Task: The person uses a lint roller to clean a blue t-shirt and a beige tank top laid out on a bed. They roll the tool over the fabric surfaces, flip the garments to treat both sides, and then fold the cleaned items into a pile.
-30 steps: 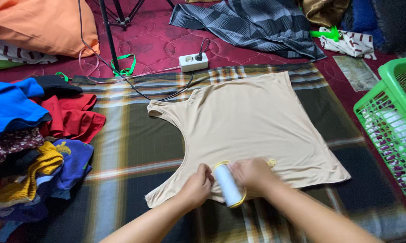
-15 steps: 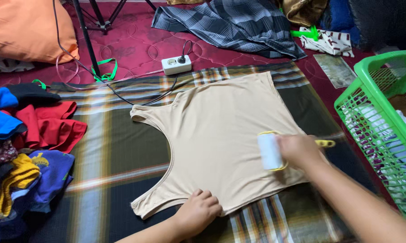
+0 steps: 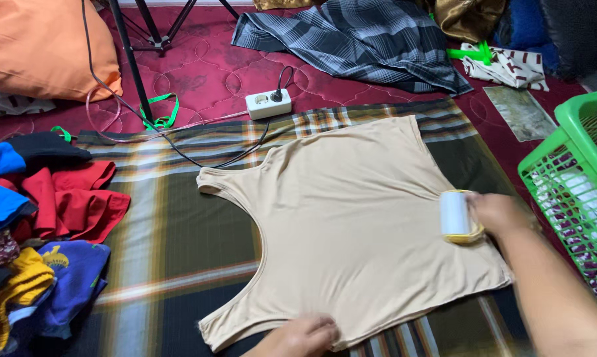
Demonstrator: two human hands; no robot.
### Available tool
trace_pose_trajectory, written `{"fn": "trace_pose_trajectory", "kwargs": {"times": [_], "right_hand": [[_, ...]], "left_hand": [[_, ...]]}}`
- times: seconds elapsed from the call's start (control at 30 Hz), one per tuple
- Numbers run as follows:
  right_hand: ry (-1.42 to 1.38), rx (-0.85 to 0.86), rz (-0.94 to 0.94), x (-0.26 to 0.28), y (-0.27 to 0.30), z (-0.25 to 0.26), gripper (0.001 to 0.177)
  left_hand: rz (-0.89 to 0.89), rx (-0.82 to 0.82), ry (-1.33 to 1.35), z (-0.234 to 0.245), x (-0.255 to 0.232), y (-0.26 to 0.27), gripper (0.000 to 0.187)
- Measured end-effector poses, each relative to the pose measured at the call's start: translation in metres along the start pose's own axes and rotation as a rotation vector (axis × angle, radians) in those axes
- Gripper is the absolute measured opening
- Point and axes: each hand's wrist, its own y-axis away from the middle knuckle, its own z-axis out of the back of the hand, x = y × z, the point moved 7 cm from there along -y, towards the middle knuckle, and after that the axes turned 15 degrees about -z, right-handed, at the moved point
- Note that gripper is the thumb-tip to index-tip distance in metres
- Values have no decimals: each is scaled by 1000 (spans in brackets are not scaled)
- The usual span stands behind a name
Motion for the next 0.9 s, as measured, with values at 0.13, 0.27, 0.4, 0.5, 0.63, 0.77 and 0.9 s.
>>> {"fn": "trace_pose_trajectory", "kwargs": {"times": [0.13, 0.27, 0.4, 0.5, 0.63, 0.77, 0.9], "right_hand": [[181, -78, 35, 34, 8, 37, 60], [-369, -102, 891, 238, 157, -5, 23], [-214, 202, 1011, 313, 205, -59, 32], [-506, 201, 752, 252, 78, -58, 30], [213, -36, -6, 86, -86, 38, 60], [233, -155, 80, 147, -53, 73, 58], [-386, 55, 746, 338, 106, 18, 30]], "left_hand": [[475, -182, -589, 77, 62, -3, 41], [762, -239, -788, 118, 92, 19, 62], [751, -255, -873, 118, 97, 23, 64], [778, -228, -855, 116, 102, 25, 64], [830, -257, -814, 119, 109, 27, 62], [1013, -548, -815, 158, 142, 50, 65], [1218, -782, -946, 219, 180, 88, 77]]}}
